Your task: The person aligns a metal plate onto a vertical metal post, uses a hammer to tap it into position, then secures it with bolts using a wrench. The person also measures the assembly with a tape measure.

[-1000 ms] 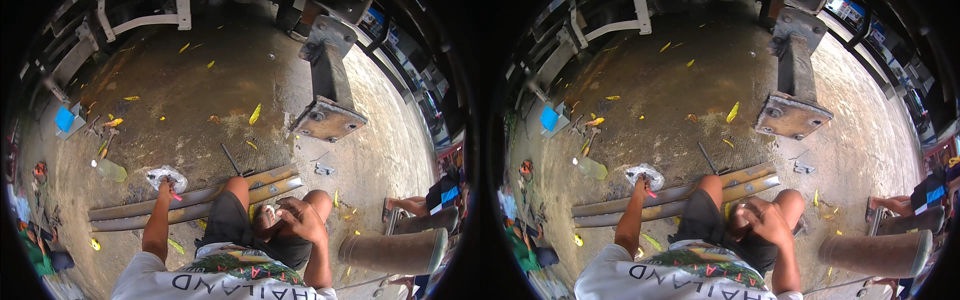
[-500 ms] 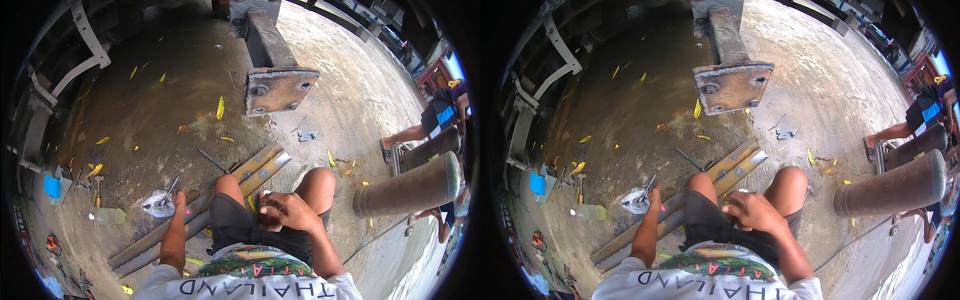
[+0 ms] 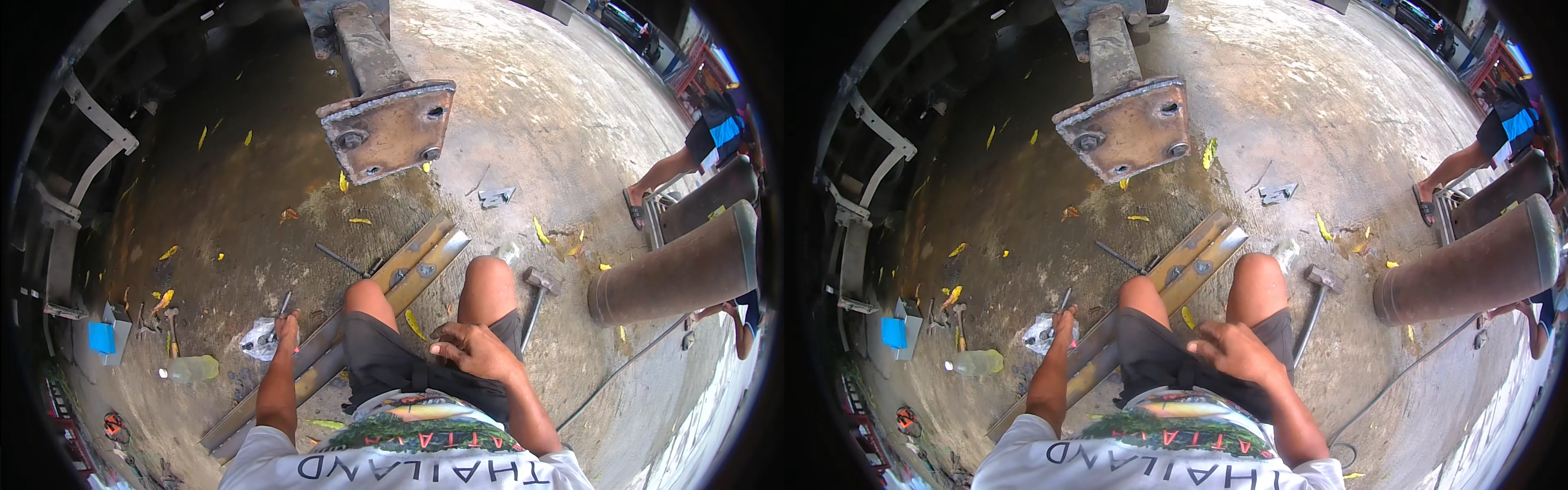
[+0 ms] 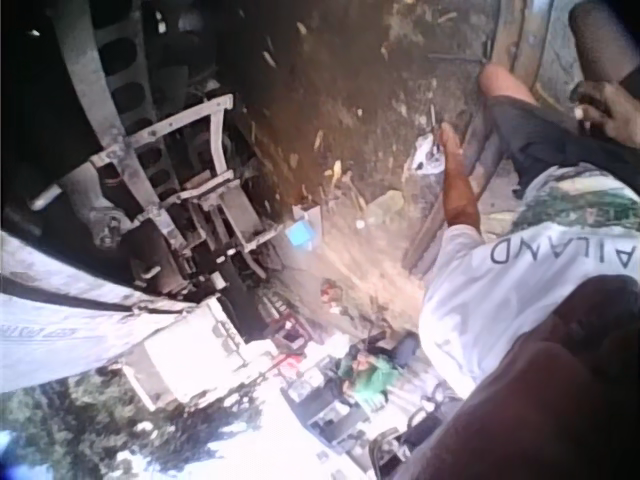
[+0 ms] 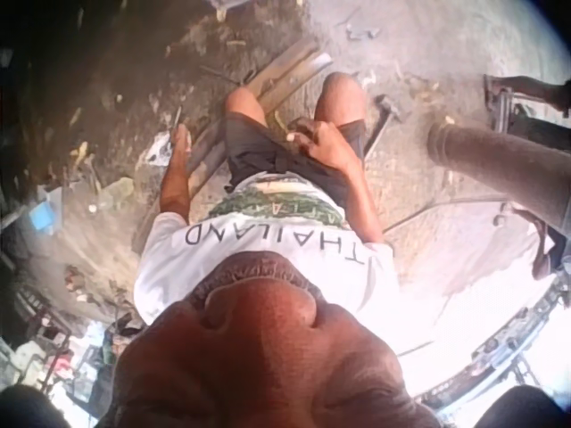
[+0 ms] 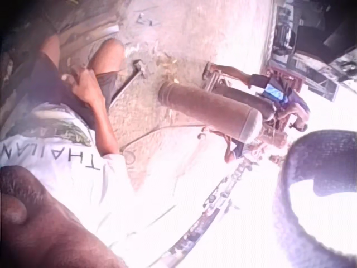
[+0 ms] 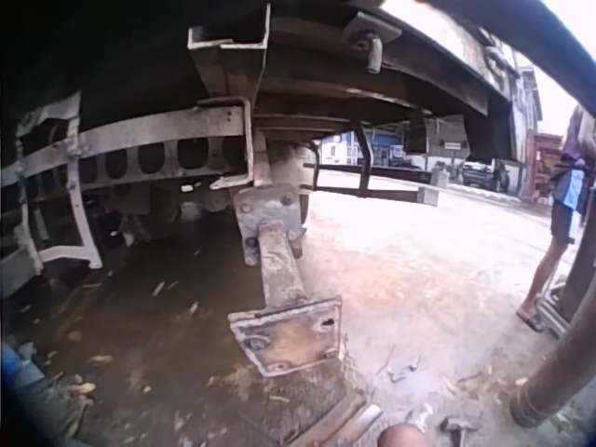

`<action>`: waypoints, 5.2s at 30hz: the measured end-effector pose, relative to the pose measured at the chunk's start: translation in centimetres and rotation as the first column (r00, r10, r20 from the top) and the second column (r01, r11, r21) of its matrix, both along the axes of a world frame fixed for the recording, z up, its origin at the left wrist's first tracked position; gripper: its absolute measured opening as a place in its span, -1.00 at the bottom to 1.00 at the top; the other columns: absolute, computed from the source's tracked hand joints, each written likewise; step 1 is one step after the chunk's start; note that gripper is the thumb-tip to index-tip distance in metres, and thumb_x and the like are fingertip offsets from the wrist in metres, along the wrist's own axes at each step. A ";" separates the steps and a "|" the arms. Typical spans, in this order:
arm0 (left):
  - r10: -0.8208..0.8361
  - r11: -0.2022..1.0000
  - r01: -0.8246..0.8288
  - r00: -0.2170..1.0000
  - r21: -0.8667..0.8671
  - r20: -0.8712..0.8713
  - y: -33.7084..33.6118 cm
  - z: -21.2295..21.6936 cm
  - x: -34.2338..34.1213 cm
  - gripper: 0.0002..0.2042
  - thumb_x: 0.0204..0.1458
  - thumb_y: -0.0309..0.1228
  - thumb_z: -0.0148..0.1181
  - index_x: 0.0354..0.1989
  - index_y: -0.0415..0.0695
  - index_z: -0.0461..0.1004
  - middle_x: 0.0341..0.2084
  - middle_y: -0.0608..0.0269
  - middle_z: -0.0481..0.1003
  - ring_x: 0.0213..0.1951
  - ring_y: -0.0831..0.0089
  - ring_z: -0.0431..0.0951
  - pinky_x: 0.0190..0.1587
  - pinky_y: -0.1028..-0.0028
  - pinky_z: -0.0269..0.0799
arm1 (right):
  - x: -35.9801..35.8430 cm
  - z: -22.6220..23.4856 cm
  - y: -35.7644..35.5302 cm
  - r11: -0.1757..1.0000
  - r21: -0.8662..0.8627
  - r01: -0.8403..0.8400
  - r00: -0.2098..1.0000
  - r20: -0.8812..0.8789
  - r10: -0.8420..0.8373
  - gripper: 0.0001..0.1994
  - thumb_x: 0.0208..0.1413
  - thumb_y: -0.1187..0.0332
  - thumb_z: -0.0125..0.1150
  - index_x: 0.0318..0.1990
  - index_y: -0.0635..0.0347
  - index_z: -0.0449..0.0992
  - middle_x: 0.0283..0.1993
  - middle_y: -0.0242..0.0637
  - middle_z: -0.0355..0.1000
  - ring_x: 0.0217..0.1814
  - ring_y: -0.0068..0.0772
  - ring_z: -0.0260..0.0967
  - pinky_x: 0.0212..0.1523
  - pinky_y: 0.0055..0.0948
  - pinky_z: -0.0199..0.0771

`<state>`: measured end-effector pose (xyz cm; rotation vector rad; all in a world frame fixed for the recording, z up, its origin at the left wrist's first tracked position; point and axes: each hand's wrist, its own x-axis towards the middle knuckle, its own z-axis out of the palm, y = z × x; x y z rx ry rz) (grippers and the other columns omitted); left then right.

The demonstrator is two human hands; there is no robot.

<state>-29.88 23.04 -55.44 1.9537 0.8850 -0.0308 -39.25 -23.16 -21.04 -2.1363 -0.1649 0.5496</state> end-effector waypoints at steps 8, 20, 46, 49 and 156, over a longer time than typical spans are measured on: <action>-0.235 0.971 0.235 0.913 0.042 0.333 -3.4 9.8 2.7 -0.69 0.13 -0.23 0.31 -0.45 -0.27 0.56 -0.65 0.38 0.44 -0.53 0.60 0.34 -0.45 0.42 0.27 | 6.0 1.8 -2.0 0.992 0.101 -0.072 0.963 0.266 0.043 -0.61 0.28 0.09 0.19 -0.06 0.32 0.56 -0.23 0.08 0.55 -0.14 0.03 0.56 -0.11 -0.18 0.49; -0.577 0.817 0.307 0.468 0.489 0.669 -22.1 44.1 6.0 -0.47 0.13 -0.13 0.33 0.10 -0.33 0.44 -0.17 -0.09 0.61 -0.28 0.27 0.55 -0.21 0.30 0.46 | 20.8 10.0 0.8 0.940 0.321 0.112 0.695 0.651 -0.305 -0.44 0.42 -0.07 -0.14 0.14 0.32 0.43 -0.07 -0.02 0.53 0.01 -0.21 0.45 0.09 -0.23 0.38; -0.548 0.832 0.295 0.565 0.469 0.617 -25.1 44.2 9.4 -0.32 0.04 -0.10 0.40 0.11 -0.43 0.28 -0.35 -0.26 0.60 -0.16 -0.17 0.63 -0.15 0.11 0.51 | 25.1 12.6 3.4 0.806 0.576 -0.136 0.520 0.734 -0.437 -0.55 0.26 -0.02 0.24 -0.37 0.26 0.44 -0.58 -0.47 0.19 -0.45 -0.62 0.10 -0.45 -0.48 0.21; -0.559 0.825 0.265 0.513 0.499 0.651 -25.3 44.2 9.5 -0.33 0.03 -0.12 0.40 0.13 -0.39 0.28 -0.35 -0.25 0.60 -0.17 -0.17 0.63 -0.14 0.11 0.50 | 25.3 13.3 2.9 0.823 0.537 -0.186 0.573 0.740 -0.353 -0.52 0.19 -0.04 0.32 -0.43 0.26 0.44 -0.62 -0.48 0.18 -0.49 -0.63 0.10 -0.49 -0.47 0.20; -0.702 0.413 0.903 0.229 -0.123 -0.675 -17.1 55.6 -46.5 -0.78 0.01 -0.41 0.20 -0.13 -0.02 0.56 -0.21 0.26 0.63 -0.19 0.36 0.63 -0.15 0.36 0.58 | -24.8 18.6 -26.7 0.940 -0.309 0.145 0.902 -0.350 -0.254 -0.63 0.27 0.15 0.11 0.02 0.26 0.58 -0.10 -0.09 0.60 -0.03 -0.25 0.55 -0.02 -0.27 0.49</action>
